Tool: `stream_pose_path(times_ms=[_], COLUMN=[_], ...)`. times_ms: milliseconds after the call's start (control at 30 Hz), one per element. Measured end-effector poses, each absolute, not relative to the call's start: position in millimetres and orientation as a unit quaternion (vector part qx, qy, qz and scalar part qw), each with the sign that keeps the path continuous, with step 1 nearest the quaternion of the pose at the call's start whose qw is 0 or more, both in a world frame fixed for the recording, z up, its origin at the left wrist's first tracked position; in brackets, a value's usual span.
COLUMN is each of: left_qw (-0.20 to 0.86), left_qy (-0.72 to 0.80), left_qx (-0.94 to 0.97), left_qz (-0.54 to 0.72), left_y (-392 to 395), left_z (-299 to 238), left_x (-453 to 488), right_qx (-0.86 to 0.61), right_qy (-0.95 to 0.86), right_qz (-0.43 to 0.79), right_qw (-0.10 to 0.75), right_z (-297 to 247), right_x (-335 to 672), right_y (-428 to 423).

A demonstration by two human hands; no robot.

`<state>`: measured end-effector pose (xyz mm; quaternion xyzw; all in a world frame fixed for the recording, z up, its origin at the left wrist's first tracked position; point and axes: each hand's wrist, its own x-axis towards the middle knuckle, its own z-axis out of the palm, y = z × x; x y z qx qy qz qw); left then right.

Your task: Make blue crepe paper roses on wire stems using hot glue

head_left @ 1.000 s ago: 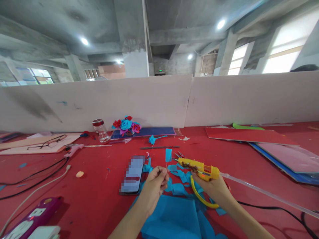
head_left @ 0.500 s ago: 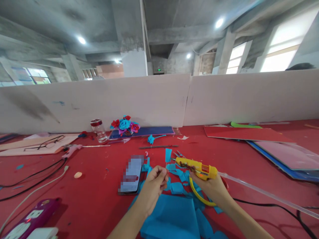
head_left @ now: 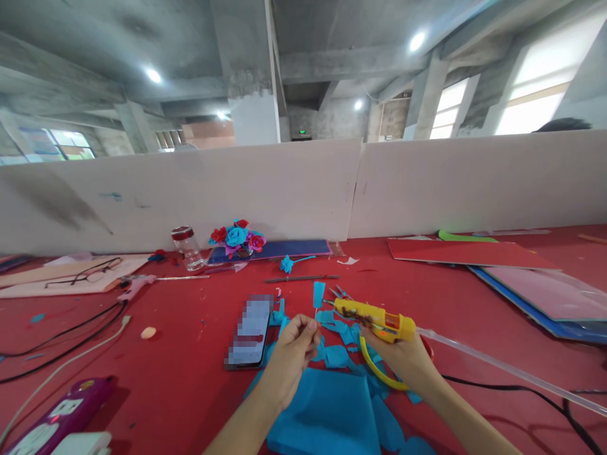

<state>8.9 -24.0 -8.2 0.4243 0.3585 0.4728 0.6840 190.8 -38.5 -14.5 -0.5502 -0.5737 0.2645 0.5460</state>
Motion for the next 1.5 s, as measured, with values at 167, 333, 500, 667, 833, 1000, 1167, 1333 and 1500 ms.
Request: stream_pose_path(times_ms=[167,333,500,667,833,1000,1167,1333,1500], left_qw=[0.689,0.686,0.687,0.689,0.69,0.686,0.689,0.705,0.711], left_qy=[0.362,0.36,0.355,0.35,0.352,0.356,0.342,0.332,0.338], left_qx=[0.422,0.433,0.43,0.428,0.421,0.417,0.418,0.401,0.391], left_qz=[0.465,0.462,0.466,0.468,0.471,0.478,0.484,0.482,0.477], left_y=[-24.8,-22.8,-23.4,-22.7,-22.0,-22.8,-20.8,-22.5,-24.9], left_z=[-6.9,-10.8,-12.1,-12.9,-12.9,-11.1,-14.0,-11.9,-7.7], left_x=[9.2,8.8,8.8,8.6,9.4,8.7,6.7,8.0,8.7], right_qx=[-0.546,-0.547,-0.549,-0.553,-0.547,-0.53,-0.548,-0.546,-0.546], right_qy=[-0.571,-0.581,-0.589,-0.591,-0.587,-0.583,-0.561,-0.554,-0.553], right_qz=[0.266,0.26,0.259,0.266,0.276,0.297,0.277,0.269,0.275], right_qw=[0.553,0.544,0.534,0.524,0.529,0.539,0.554,0.568,0.566], right_z=[-12.8,-13.3,-18.4,-19.9,-15.8,-11.9,-13.0,-15.1,-12.3], right_x=[189.7,189.3,189.7,190.6,187.8,184.9,188.1,189.5,187.7], right_y=[-40.0,-40.0,-38.9,-39.8,-40.0,-41.1,-41.3,-39.1,-40.5])
